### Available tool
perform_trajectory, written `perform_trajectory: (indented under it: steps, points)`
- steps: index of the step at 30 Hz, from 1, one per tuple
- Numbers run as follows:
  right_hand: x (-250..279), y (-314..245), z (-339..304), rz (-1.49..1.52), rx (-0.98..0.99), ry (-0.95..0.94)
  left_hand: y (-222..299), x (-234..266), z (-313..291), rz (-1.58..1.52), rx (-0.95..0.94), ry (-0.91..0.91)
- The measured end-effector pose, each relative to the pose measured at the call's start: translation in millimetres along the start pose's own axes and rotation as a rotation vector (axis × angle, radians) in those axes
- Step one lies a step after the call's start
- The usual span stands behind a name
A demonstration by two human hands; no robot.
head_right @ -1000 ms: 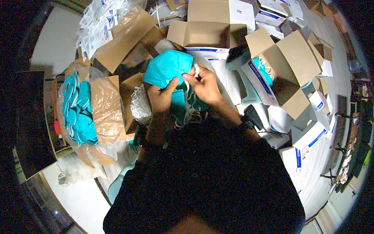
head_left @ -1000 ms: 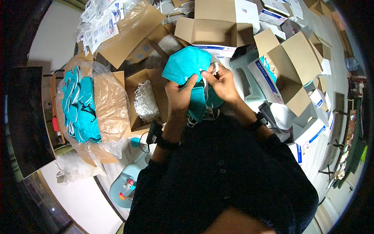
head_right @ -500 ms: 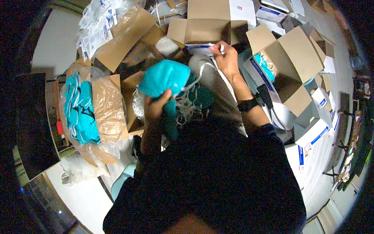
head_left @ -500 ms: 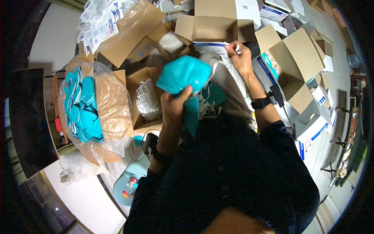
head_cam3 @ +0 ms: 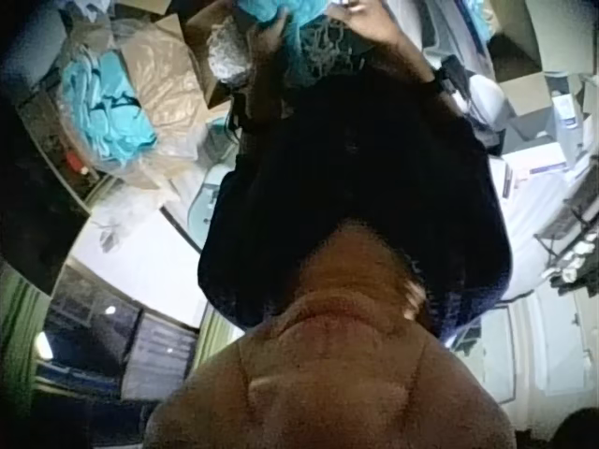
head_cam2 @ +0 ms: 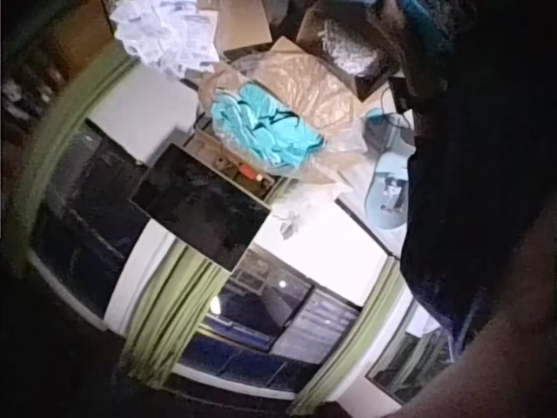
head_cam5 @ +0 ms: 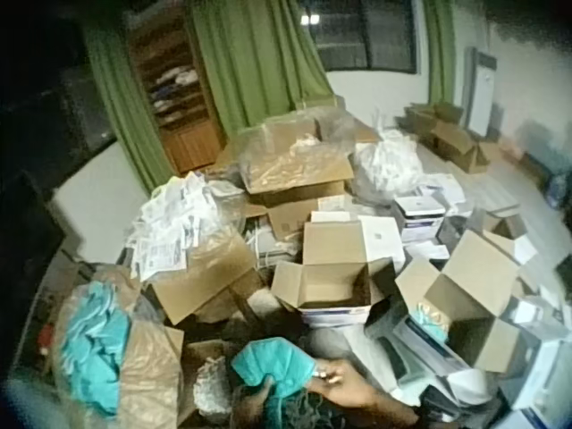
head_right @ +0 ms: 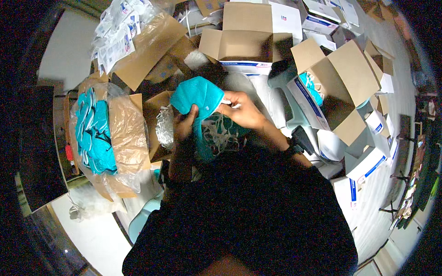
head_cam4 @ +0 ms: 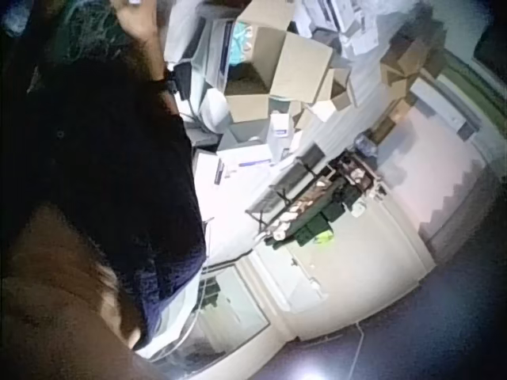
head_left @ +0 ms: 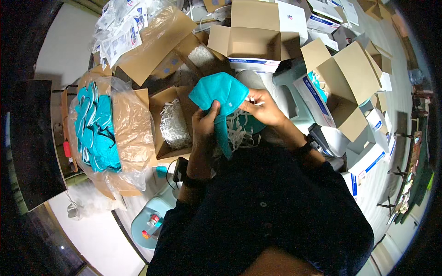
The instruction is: The person is counting and organizing face masks, checking their elastic bands and sorting them into groups.
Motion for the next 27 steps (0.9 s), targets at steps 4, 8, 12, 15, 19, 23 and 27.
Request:
perform_trajectory:
  steps: [4,8,12,15,19,23,27]
  points:
    - [14,3,15,-0.175,0.146,0.085,-14,0,-11,-0.018,-0.119,-0.028]
    - [11,4,22,-0.211,0.114,0.138,-1,-1,-17,0.12,-0.102,-0.117]
    - [12,28,28,-0.201,0.363,0.293,-7,5,-24,-0.189,-0.077,-0.113]
    - [87,51,36,-0.244,0.099,0.542,-13,26,-19,-0.456,0.288,-0.188]
    - [35,3,23,-0.045,-0.24,0.145,-101,52,42,-0.769,0.47,-0.783]
    - [-13,32,0,0.581,-0.44,-0.142,-75,13,16,-0.804,0.34,-0.925]
    - [-16,8,8,0.663,-0.411,-0.002,-69,29,14,-0.197,-0.039,-0.384]
Point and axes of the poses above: each hand's wrist, its own z-axis towards the middle knuckle, its own x-axis out of the back of the hand, y = z × x, the point moved 1 cm from there along z, towards the middle knuckle, and after that the axes turned 12 degrees about y, right-handed, at the moved point
